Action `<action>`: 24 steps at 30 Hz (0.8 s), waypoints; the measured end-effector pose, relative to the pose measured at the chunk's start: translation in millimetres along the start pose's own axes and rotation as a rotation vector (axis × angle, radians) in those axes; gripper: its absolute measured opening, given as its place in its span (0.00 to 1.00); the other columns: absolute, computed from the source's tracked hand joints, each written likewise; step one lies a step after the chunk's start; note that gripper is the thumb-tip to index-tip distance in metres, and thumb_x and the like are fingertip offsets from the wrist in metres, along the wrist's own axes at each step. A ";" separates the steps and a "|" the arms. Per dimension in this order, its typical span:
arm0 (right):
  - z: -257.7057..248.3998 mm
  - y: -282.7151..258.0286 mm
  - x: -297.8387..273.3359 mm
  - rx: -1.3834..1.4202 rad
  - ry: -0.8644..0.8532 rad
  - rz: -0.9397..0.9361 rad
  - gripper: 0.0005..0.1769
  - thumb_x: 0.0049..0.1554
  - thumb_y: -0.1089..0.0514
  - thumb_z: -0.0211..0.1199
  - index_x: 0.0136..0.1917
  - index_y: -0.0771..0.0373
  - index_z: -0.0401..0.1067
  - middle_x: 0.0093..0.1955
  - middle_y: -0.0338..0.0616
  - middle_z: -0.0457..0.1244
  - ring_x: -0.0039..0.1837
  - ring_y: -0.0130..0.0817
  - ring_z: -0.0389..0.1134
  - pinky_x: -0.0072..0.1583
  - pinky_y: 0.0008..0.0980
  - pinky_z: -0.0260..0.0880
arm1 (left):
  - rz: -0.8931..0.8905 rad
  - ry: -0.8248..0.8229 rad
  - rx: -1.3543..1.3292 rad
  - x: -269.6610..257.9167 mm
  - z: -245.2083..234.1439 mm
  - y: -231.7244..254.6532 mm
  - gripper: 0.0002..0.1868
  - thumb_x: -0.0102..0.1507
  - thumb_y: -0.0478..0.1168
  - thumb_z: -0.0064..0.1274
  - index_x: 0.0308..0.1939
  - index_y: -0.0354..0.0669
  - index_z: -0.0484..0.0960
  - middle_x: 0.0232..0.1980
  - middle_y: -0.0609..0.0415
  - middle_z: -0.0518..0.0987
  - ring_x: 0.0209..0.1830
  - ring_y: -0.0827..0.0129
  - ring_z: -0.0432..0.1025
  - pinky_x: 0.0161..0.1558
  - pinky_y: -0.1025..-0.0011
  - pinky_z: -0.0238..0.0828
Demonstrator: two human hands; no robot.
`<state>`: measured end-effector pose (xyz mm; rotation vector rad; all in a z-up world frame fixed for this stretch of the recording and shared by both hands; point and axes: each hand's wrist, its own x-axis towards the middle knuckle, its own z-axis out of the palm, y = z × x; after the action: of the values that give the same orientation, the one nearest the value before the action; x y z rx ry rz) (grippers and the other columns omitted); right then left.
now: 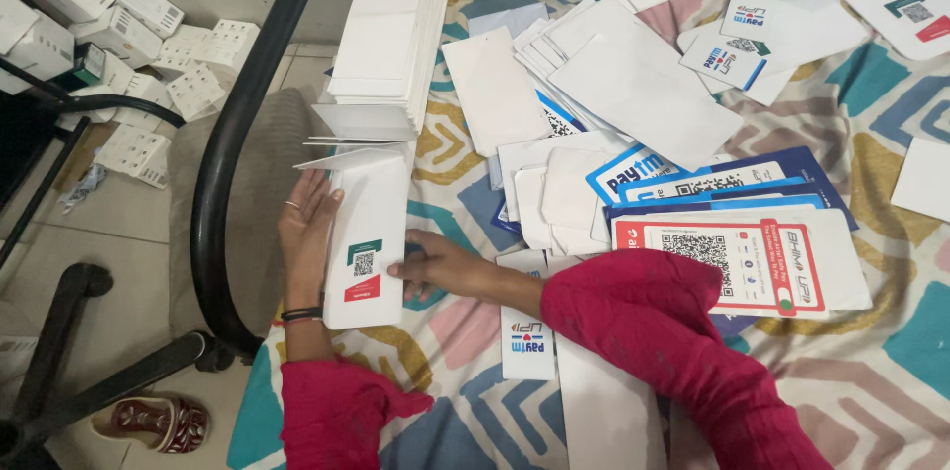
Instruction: The person inserts printed QR code cards into white paper sleeves and stacks the completed packs on a patterned bedspread. The person handles the sleeves and cards by hand, repeatedly picking up a sleeve, inserting a card, and placing the finished pack into a growing stack.
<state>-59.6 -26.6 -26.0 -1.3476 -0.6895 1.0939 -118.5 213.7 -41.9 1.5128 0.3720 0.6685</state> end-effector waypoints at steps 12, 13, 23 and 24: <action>-5.9 -24.4 -30.0 -1.115 -0.039 -0.532 0.28 0.47 0.37 0.72 0.40 0.63 0.69 0.36 0.47 0.67 0.43 0.50 0.70 0.45 0.47 0.69 | 0.029 0.056 0.077 -0.6 0.9 0.6 0.35 0.66 0.32 0.58 0.75 0.27 0.63 0.73 0.35 0.70 0.72 0.63 0.69 0.70 0.72 0.67; -4.7 -23.8 -30.3 -1.125 -0.097 -0.589 0.28 0.44 0.37 0.73 0.40 0.62 0.70 0.35 0.47 0.66 0.42 0.50 0.70 0.45 0.47 0.68 | 0.061 0.054 0.070 -1.6 1.5 1.7 0.35 0.66 0.32 0.59 0.75 0.27 0.62 0.74 0.35 0.70 0.73 0.63 0.68 0.71 0.72 0.66; 0.3 -4.1 -28.5 -1.197 0.050 -0.712 0.26 0.55 0.36 0.67 0.44 0.62 0.69 0.39 0.47 0.66 0.47 0.48 0.70 0.49 0.46 0.69 | -0.134 0.051 -0.060 -13.6 7.2 32.1 0.33 0.69 0.40 0.52 0.76 0.30 0.62 0.73 0.36 0.71 0.73 0.61 0.68 0.72 0.71 0.63; 0.9 -2.3 -28.1 -1.204 0.059 -0.707 0.26 0.55 0.35 0.66 0.44 0.62 0.69 0.39 0.46 0.66 0.47 0.48 0.70 0.50 0.46 0.69 | -0.139 0.040 -0.076 -13.3 6.6 33.7 0.33 0.69 0.40 0.52 0.76 0.30 0.63 0.73 0.36 0.71 0.73 0.60 0.68 0.73 0.71 0.63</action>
<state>-70.6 -51.4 -18.3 -1.8354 -1.7585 -0.0349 -130.5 198.1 -10.8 1.3894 0.4728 0.5975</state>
